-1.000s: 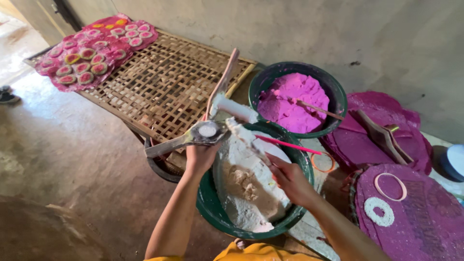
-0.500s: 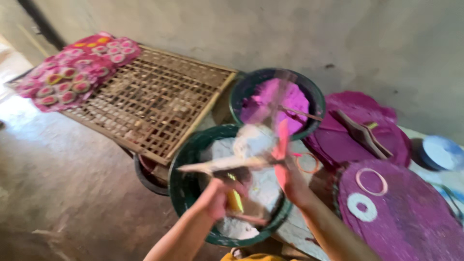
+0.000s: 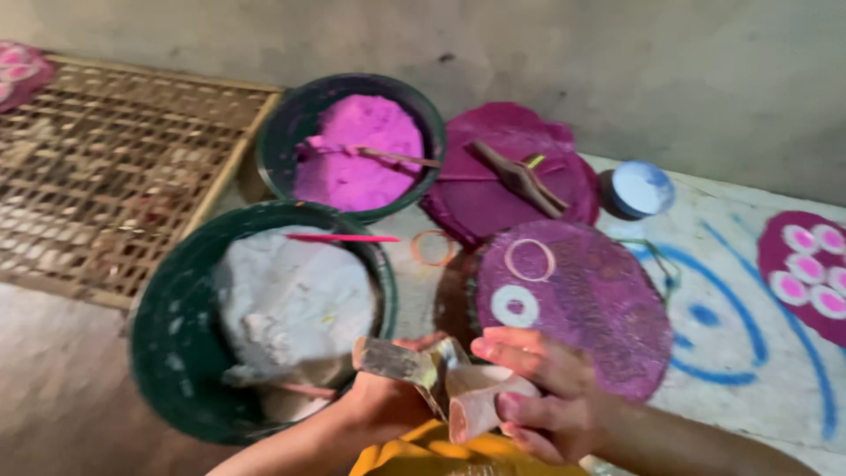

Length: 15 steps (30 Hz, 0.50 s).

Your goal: The person applies white paste rings onto pink circular items using a wooden mold, picking up paste from a bucket and pressing the mold onto the items arranged on a table.

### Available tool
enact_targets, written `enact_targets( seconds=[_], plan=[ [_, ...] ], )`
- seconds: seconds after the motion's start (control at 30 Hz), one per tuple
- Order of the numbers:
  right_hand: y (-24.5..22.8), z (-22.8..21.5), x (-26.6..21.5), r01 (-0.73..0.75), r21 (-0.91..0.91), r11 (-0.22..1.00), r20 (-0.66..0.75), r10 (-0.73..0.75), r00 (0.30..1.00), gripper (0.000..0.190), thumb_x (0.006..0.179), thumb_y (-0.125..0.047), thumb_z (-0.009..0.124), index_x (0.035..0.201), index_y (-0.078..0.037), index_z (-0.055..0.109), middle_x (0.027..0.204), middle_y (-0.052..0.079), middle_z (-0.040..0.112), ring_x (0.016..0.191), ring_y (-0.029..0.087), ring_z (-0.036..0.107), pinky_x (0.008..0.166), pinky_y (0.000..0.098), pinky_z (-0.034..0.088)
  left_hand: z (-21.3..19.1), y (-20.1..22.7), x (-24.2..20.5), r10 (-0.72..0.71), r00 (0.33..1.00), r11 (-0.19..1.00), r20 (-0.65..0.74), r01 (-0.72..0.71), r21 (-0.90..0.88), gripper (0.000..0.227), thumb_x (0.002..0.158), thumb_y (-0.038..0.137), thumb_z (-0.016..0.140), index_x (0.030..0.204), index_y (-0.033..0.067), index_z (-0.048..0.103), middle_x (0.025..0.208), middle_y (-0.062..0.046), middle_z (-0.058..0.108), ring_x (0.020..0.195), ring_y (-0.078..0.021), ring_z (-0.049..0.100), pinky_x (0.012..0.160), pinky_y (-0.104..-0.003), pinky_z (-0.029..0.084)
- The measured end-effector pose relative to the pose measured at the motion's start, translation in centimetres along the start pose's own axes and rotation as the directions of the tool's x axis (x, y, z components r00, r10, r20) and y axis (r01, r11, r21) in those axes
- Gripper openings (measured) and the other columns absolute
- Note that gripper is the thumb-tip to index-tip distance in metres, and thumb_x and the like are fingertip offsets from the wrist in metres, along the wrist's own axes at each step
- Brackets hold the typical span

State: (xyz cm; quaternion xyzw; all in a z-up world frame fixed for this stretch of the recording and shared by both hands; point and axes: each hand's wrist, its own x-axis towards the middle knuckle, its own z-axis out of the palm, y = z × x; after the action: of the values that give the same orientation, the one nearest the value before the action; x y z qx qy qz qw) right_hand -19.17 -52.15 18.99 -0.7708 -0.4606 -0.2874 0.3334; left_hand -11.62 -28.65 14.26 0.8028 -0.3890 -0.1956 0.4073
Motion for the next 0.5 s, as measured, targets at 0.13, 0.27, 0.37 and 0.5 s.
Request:
enact_targets(
  seconds=[0.13, 0.27, 0.37, 0.5],
  plan=[
    [-1.1, 0.2, -3.7, -0.249, -0.014, 0.968, -0.026, 0.249, 0.968, 0.054, 0.102, -0.019, 0.058, 0.153, -0.013, 0.043, 0.145, 0.026, 0.058, 0.129, 0.044, 0.067, 0.103, 0.0493, 0.061, 7.0, -0.1, 2.8, 0.166, 0.984, 0.983, 0.056, -0.161, -0.086, 0.025, 0.089, 0.016, 0.067, 0.114, 0.0140, 0.064, 0.106, -0.004, 0.071, 0.098, -0.0240, 0.071, 0.081, -0.039, 0.055],
    [0.8, -3.0, -9.5, -0.536, 0.300, 0.789, -0.007, 0.564, 0.826, 0.071, 0.102, -0.035, 0.062, 0.160, -0.008, 0.033, 0.147, 0.024, 0.053, 0.123, 0.036, 0.058, 0.097, 0.0461, 0.051, 7.8, 0.9, 7.0, 0.279, 0.956, 0.834, -0.090, -0.288, -0.471, 0.038, 0.082, 0.014, 0.081, 0.117, 0.0123, 0.066, 0.112, -0.006, 0.071, 0.104, -0.0213, 0.070, 0.090, -0.037, 0.057],
    [3.8, -8.7, -16.0, -0.838, 0.518, 0.171, 0.479, 0.754, 0.450, 0.085, 0.093, -0.051, 0.067, 0.160, -0.006, 0.040, 0.138, 0.020, 0.058, 0.097, 0.025, 0.051, 0.075, 0.0373, 0.042, 7.6, 1.1, 11.2, 0.232, 0.966, 0.628, 0.116, -0.057, -0.776, 0.049, 0.080, 0.009, 0.081, 0.127, 0.0101, 0.065, 0.123, -0.006, 0.071, 0.114, -0.0192, 0.069, 0.101, -0.038, 0.058],
    [3.9, -9.5, -21.7, -0.836, 0.548, -0.004, 0.484, 0.817, 0.314, 0.104, 0.083, -0.071, 0.069, 0.161, -0.007, 0.047, 0.145, 0.009, 0.067, 0.068, 0.008, 0.043, 0.051, 0.0230, 0.031, 7.5, -3.9, 17.6, 0.297, 0.945, 0.878, 0.136, -0.214, -0.428, 0.064, 0.075, 0.007, 0.088, 0.133, 0.0054, 0.061, 0.130, -0.013, 0.068, 0.122, -0.0244, 0.063, 0.107, -0.041, 0.049]
  ],
)
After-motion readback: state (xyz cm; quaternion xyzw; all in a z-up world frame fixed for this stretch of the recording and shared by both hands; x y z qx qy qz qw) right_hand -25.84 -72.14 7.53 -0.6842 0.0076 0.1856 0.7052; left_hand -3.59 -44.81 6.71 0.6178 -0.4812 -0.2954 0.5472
